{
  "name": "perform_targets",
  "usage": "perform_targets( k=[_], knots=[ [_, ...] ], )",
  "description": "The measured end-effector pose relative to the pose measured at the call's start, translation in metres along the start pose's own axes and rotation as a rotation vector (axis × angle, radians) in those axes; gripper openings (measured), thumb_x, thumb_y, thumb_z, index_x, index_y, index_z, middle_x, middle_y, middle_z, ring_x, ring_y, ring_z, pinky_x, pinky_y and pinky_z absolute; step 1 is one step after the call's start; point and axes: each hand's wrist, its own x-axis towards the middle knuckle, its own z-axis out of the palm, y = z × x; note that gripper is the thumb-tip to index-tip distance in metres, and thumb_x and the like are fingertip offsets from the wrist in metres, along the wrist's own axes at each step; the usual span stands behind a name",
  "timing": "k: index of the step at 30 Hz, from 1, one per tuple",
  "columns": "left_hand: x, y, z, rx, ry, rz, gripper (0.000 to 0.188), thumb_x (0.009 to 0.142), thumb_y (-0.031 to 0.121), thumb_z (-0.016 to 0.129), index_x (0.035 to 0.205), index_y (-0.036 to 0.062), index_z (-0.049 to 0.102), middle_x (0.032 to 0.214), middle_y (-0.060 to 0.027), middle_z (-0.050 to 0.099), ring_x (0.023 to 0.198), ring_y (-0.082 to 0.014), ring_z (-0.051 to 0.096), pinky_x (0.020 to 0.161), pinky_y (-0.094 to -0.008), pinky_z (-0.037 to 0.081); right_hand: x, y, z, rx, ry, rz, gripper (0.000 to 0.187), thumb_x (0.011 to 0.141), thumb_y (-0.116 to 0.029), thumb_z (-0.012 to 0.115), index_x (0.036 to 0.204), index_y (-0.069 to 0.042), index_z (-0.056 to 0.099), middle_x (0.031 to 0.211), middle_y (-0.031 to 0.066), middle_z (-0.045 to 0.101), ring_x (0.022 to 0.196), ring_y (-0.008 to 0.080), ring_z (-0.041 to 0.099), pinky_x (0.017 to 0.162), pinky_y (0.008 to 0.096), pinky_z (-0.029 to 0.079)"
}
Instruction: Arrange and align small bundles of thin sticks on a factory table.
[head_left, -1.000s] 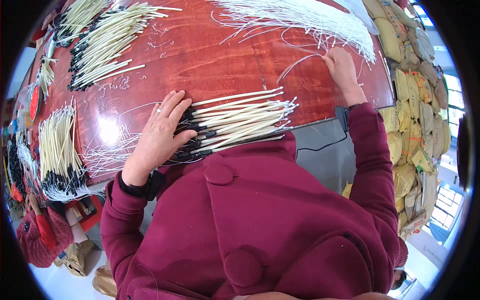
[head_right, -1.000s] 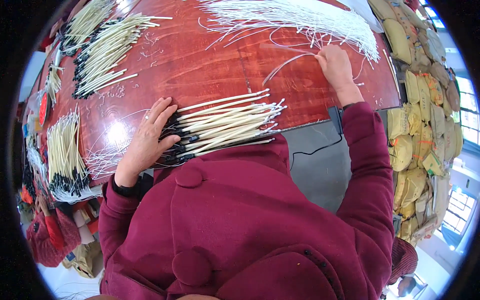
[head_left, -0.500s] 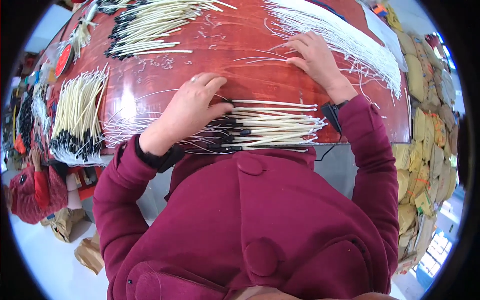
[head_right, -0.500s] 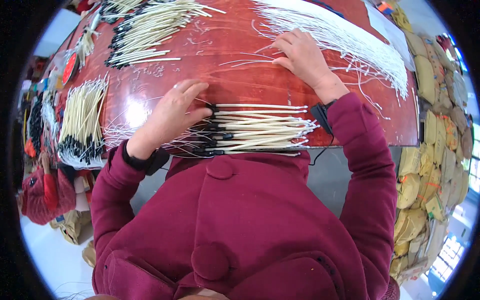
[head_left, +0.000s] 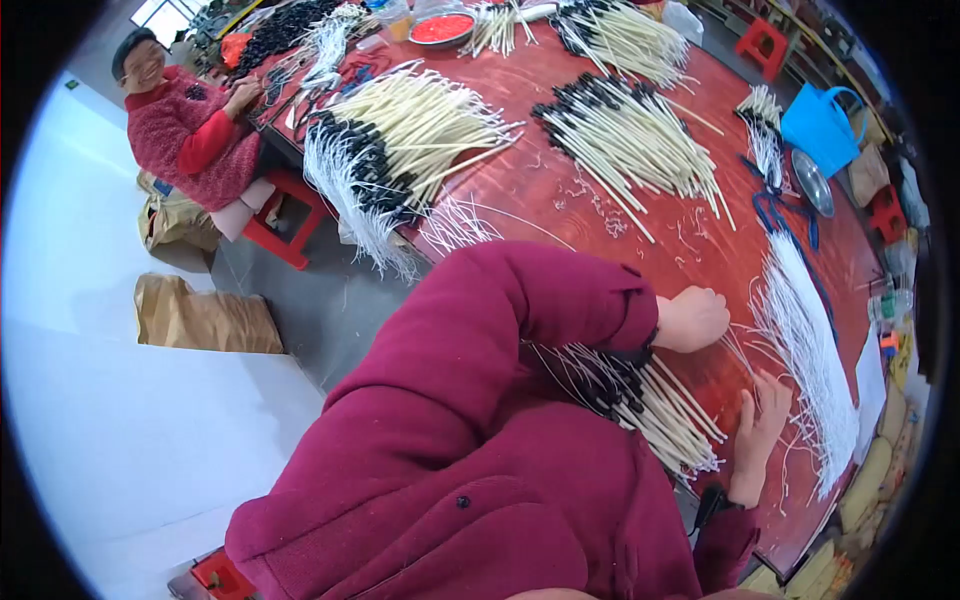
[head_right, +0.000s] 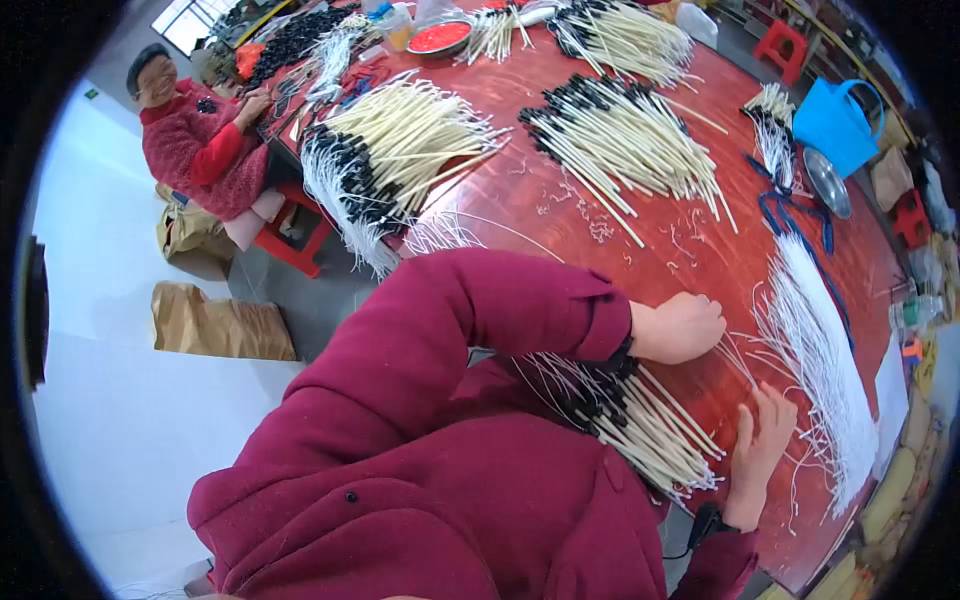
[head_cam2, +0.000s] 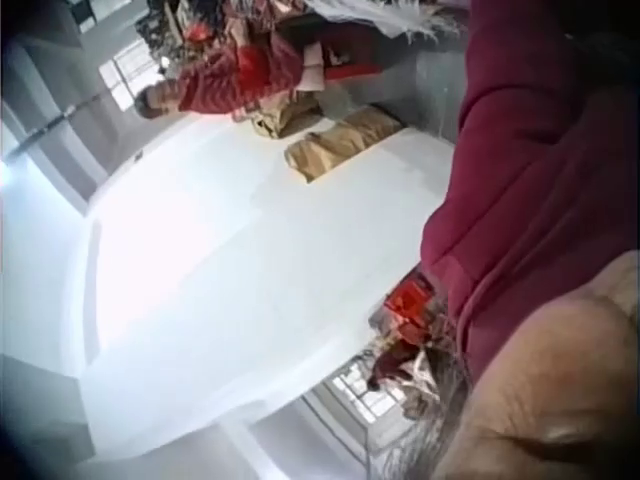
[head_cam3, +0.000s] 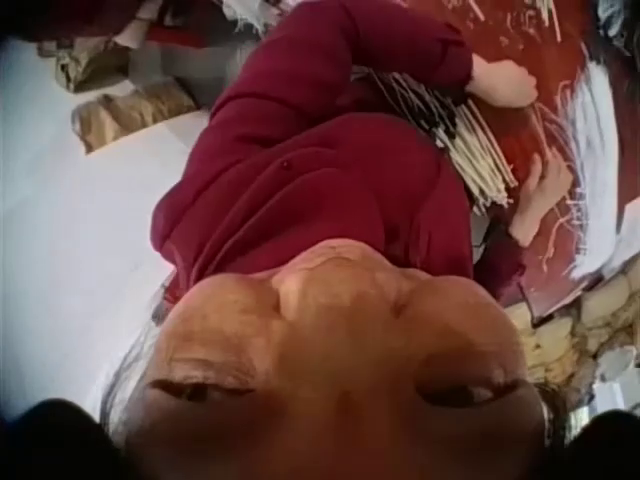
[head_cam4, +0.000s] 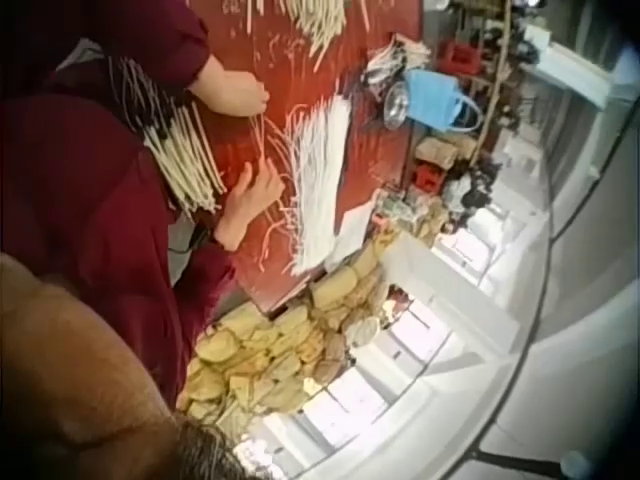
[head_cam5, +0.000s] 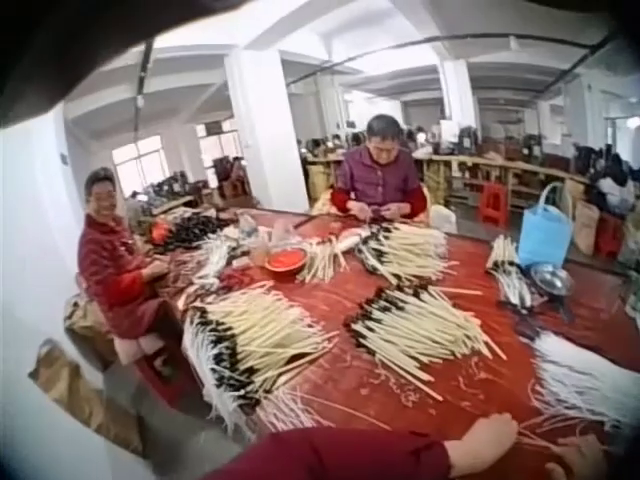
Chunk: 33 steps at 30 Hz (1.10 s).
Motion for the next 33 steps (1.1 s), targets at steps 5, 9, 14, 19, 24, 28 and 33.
perform_targets(
  k=[5,9,14,19,24,28,33],
  knots=[
    [0.003,-0.005,-0.001,-0.073,-0.078,0.039,0.014,0.081,0.012,0.063,0.084,0.002,0.073,0.086,-0.0133,0.072,0.08,-0.0313,0.071,0.067,-0.0413,0.058,0.002,-0.013,0.004,0.054,0.029,-0.007,0.026,0.091,-0.006,0.066,0.116,-0.001,0.065,0.122,0.0142,0.064,0.115,0.0328,0.056,0.103,0.0446,0.041],
    [0.008,-0.003,0.0,-0.059,-0.161,0.054,0.015,0.084,0.012,0.061,0.085,0.0006,0.071,0.087,-0.0147,0.071,0.08,-0.0326,0.071,0.07,-0.042,0.058,0.001,-0.019,0.005,0.068,0.035,-0.036,0.025,0.091,-0.006,0.065,0.116,-0.001,0.065,0.121,0.0145,0.064,0.113,0.0323,0.056,0.101,0.0437,0.042],
    [0.008,-0.008,-0.009,-0.195,-0.061,-0.025,0.015,0.085,0.013,0.06,0.083,0.0004,0.069,0.085,-0.018,0.071,0.08,-0.0358,0.071,0.07,-0.0447,0.058,-0.01,-0.018,0.009,0.109,0.044,-0.022,0.023,0.092,-0.006,0.064,0.114,-0.001,0.066,0.118,0.015,0.065,0.111,0.0323,0.057,0.099,0.0433,0.042],
    [-0.003,-0.012,-0.039,-0.253,-0.103,-0.031,0.012,0.083,0.013,0.061,0.081,0.0028,0.066,0.082,-0.0195,0.07,0.08,-0.0379,0.07,0.068,-0.0468,0.057,-0.02,-0.007,0.001,0.031,0.095,-0.043,0.022,0.092,-0.006,0.065,0.113,-0.001,0.067,0.113,0.0154,0.066,0.106,0.0335,0.06,0.098,0.0443,0.044],
    [-0.05,-0.028,-0.082,-0.157,-0.385,-0.1,0.018,0.08,0.01,0.059,0.094,0.0043,0.069,0.084,-0.0192,0.069,0.08,-0.039,0.068,0.068,-0.0494,0.055,-0.005,-0.021,-0.006,0.054,0.126,0.054,0.019,0.089,-0.005,0.068,0.108,-0.001,0.071,0.108,0.0155,0.069,0.103,0.034,0.062,0.095,0.043,0.047],
    [-0.07,-0.038,-0.084,-0.344,-0.234,-0.142,0.015,0.083,0.009,0.057,0.091,0.004,0.069,0.09,-0.0189,0.07,0.093,-0.0391,0.067,0.081,-0.0487,0.053,-0.006,-0.02,-0.003,0.053,0.033,0.028,0.034,0.086,-0.013,0.071,0.118,-0.003,0.069,0.121,0.0117,0.068,0.11,0.0328,0.059,0.099,0.0421,0.044],
    [-0.07,-0.04,-0.075,-0.365,-0.239,-0.163,0.016,0.081,0.006,0.056,0.09,0.0048,0.069,0.09,-0.0183,0.07,0.093,-0.0391,0.067,0.081,-0.0482,0.054,-0.008,-0.016,0.009,0.031,-0.056,0.039,0.046,0.087,-0.016,0.072,0.13,-0.005,0.064,0.135,0.0125,0.061,0.118,0.033,0.054,0.102,0.0426,0.041]
  ],
)
